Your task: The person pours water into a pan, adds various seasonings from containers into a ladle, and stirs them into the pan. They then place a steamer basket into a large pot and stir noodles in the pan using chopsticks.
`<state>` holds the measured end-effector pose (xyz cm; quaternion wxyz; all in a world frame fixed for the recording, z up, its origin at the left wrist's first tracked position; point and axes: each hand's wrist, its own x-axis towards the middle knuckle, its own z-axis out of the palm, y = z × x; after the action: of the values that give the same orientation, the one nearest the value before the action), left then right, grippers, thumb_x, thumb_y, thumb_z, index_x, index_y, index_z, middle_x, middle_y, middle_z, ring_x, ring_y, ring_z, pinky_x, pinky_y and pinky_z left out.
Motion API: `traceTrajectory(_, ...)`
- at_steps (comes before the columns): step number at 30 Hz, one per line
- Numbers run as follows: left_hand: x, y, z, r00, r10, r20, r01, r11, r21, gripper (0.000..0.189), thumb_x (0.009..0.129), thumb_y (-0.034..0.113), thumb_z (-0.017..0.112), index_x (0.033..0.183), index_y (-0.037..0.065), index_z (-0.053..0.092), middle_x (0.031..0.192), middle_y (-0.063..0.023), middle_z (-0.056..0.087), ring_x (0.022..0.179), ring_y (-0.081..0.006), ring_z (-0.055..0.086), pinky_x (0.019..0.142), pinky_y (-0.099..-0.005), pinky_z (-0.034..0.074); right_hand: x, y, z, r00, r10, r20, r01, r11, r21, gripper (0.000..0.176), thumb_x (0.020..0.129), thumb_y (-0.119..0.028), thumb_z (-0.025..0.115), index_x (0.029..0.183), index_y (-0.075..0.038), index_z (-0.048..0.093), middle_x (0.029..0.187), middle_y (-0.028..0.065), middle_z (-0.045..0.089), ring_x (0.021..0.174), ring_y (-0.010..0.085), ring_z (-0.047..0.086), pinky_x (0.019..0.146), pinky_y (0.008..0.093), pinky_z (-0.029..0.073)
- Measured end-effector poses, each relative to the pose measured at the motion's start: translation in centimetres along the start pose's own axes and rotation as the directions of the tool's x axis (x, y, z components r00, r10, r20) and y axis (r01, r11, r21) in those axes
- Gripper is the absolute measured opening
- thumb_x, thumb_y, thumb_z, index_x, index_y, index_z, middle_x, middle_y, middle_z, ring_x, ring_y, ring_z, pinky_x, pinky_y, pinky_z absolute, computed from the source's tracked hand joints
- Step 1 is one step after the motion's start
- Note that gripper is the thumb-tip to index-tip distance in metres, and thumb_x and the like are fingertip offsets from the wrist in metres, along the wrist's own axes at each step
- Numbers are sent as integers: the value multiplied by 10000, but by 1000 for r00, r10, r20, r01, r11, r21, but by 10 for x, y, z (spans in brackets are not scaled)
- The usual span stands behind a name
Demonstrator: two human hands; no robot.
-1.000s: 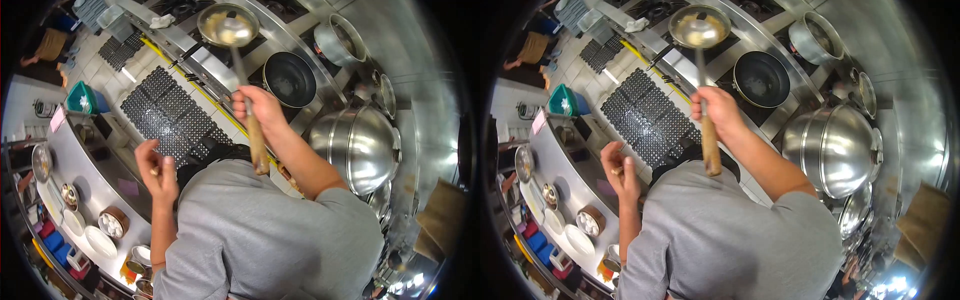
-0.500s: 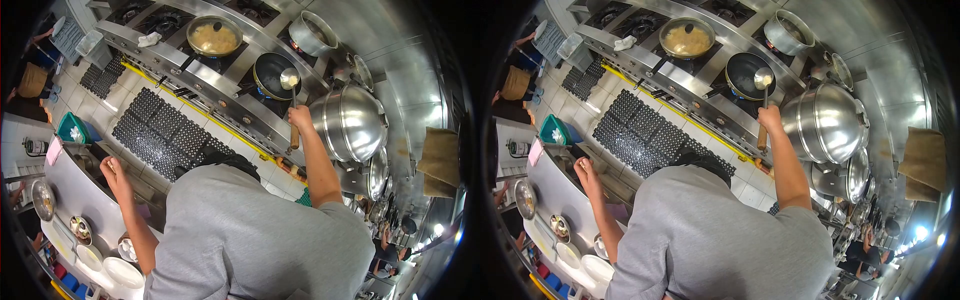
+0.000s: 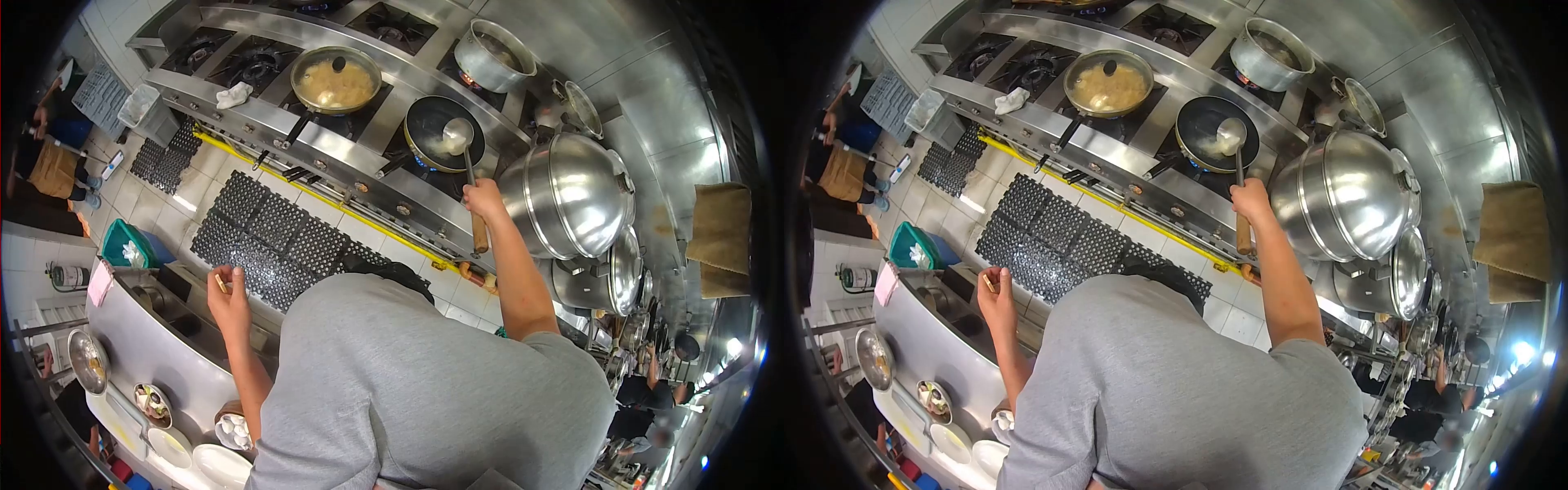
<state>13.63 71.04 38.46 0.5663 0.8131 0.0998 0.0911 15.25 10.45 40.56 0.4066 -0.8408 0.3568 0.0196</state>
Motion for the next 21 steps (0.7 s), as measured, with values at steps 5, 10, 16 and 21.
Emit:
traceTrajectory(5,13,14,13,1000,-21,22,20,999,34,229,1062,209,747,1093,-6,674,913,-8,626,788,-69,521,675,-271,441,10,-6,-5,934,210,290,-342,765,546,208,1014,-169,679,847,-52,637,680,22,607,522,142,564,506,338,457)
traceTrajectory(10,20,23,22,999,-14,30,13,999,31,200,1059,178,749,1083,-5,670,895,-5,622,777,-74,520,675,-269,444,10,-6,-7,959,157,237,-247,874,419,180,1021,-169,673,894,-46,646,698,23,617,521,142,568,505,335,463)
traceTrajectory(16,20,23,32,999,-8,47,5,999,50,180,1063,150,746,1064,-6,658,899,-13,628,778,-78,529,677,-266,452,16,23,0,990,-87,-114,65,981,-183,193,1010,-169,676,914,-1,667,722,52,651,522,177,587,518,366,493)
traceTrajectory(21,18,12,39,999,17,41,-18,1000,7,178,1066,144,744,1057,-8,652,898,-12,630,783,-85,542,682,-278,462,11,10,3,998,67,-4,-66,994,84,250,1004,-207,683,916,27,669,772,131,684,654,216,682,595,402,545)
